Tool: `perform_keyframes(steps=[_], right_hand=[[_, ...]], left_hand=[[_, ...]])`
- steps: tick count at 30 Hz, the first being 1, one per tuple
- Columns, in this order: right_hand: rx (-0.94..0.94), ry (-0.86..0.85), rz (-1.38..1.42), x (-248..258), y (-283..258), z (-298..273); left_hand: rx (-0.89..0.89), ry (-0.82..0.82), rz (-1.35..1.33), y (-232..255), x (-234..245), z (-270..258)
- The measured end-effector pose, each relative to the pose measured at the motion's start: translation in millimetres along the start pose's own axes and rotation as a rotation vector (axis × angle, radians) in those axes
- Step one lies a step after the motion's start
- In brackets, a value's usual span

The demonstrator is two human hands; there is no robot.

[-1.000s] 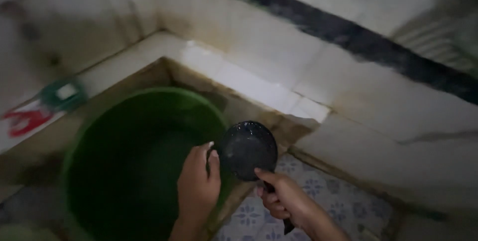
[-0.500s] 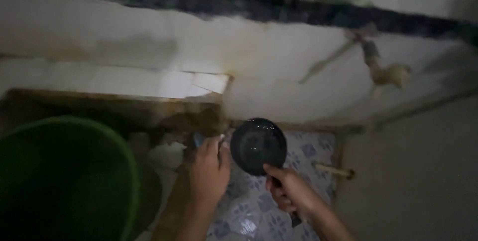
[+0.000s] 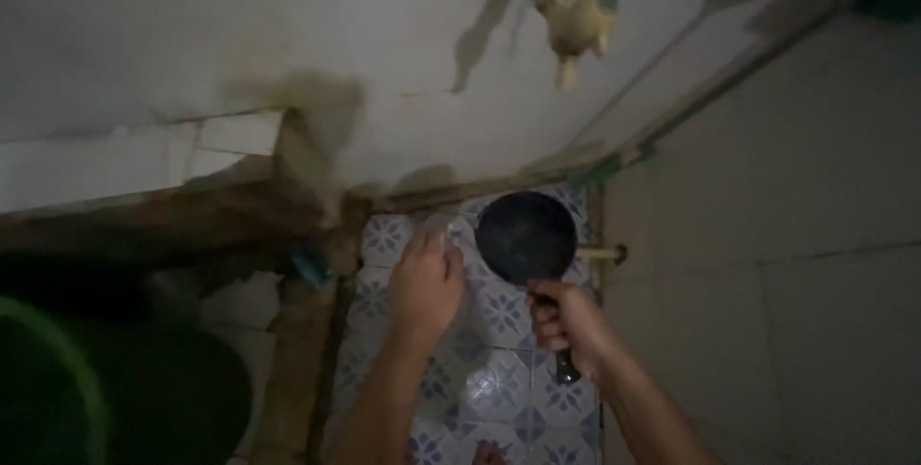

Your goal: The person is cleaning the bathroom floor and scrubbing the rim of a squat toilet using water and a cleaning agent.

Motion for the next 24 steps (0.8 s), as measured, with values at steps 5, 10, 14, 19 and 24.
perform_keyframes(steps=[5, 10, 14, 19, 24], right_hand=[[0.078, 0.012, 0.168, 39.3, -1.8, 26.6], [0.085, 0.051, 0.286, 87.0, -0.7, 67.1], [0.099, 0.02, 0.343, 117.6, -6.1, 89.4], [0.139, 0.147, 0.318, 141.1, -22.4, 87.1], [0.175, 0.195, 0.318, 177.2, -26.4, 98.1]], left_hand=[[0.085, -0.215, 0.109, 22.8, -36.5, 14.5], [-0.105, -0.139, -0.009, 36.6, -71.5, 28.7], [-0.032, -0.215, 0.088, 45.2, -96.7, 42.0], [-0.057, -0.277, 0.171, 64.8, -121.8, 55.6], [-0.137, -0.352, 0.144, 104.5, -146.4, 72.6]])
Point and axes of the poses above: each hand's wrist, its own z-axis towards the middle knuckle, its own x-axis out of the back of the hand, y = z × x, the point moved 2 cm from there along z, towards the middle knuckle, and after that the axes turned 6 degrees about x, right-handed, at the moved point
